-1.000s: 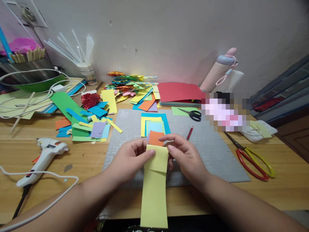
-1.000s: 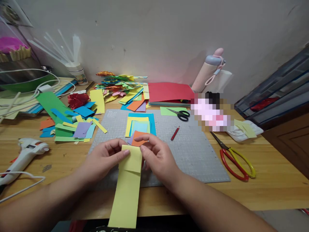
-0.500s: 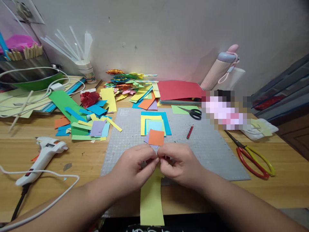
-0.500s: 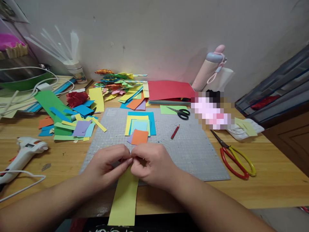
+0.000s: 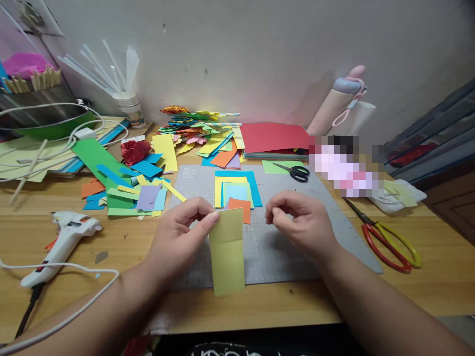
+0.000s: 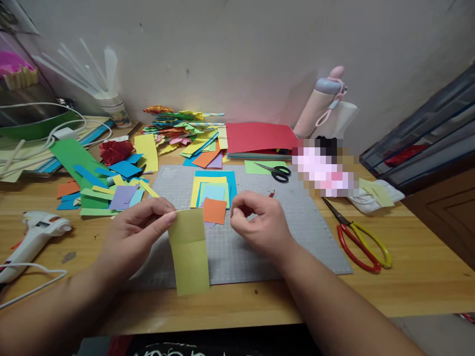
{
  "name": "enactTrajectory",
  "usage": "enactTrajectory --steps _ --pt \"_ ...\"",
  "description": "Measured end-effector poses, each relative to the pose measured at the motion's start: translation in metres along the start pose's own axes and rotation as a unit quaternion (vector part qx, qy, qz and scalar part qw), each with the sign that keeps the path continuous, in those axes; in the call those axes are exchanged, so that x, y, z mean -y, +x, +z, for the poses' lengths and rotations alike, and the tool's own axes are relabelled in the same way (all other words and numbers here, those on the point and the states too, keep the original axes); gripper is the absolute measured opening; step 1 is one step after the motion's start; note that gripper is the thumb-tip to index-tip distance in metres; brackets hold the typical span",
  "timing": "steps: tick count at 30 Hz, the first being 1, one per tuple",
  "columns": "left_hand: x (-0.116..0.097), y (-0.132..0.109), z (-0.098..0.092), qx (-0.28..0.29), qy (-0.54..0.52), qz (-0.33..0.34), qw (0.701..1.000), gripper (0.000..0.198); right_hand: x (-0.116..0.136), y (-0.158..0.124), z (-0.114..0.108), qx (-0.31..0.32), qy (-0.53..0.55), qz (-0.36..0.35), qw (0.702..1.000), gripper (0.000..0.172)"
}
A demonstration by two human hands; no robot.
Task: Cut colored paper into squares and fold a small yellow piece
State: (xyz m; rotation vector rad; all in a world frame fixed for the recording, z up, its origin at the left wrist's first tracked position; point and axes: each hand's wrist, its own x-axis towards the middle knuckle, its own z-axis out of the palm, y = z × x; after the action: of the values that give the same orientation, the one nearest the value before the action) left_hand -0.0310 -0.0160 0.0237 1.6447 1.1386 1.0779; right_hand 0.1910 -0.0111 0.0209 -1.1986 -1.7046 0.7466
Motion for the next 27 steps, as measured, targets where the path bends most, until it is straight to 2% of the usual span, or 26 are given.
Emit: enactTrajectory --steps 3,5,8,11,16,22,24,27 --pt "0.004 0.002 0.005 0.019 -0.058 -0.056 0.997 0.018 0.000 -0.002 0.008 0.045 0.157 0.060 0.985 0.006" --pt "0.004 0.003 0.009 0.044 -0.079 -0.087 0.992 0.020 0.001 -0.006 0.016 0.094 0.202 0.083 0.971 0.014" --pt "0.002 0.004 0.014 0.080 -0.051 -0.109 0.989 0.022 0.002 -0.010 0.027 0.134 0.166 0.110 0.971 0.019" --pt "-0.001 0.004 0.014 0.116 0.029 -0.090 0.989 0.016 0.000 -0.013 0.032 0.176 0.136 0.133 0.966 0.024" --pt "0.000 0.003 0.013 0.173 0.121 -0.039 0.977 0.013 -0.001 -0.016 0.034 0.218 0.088 0.097 0.967 0.023" --pt "-0.002 0.004 0.007 0.164 0.126 -0.037 0.978 0.012 0.003 -0.012 0.022 0.194 0.075 0.072 0.975 0.019" --pt "-0.002 0.007 0.003 0.143 0.140 -0.042 0.979 0.012 0.002 -0.008 0.014 0.155 0.078 0.078 0.982 0.020" --pt "0.000 0.011 -0.002 0.081 0.159 -0.053 0.982 0.014 -0.001 -0.001 0.004 0.067 0.127 0.106 0.984 0.023"
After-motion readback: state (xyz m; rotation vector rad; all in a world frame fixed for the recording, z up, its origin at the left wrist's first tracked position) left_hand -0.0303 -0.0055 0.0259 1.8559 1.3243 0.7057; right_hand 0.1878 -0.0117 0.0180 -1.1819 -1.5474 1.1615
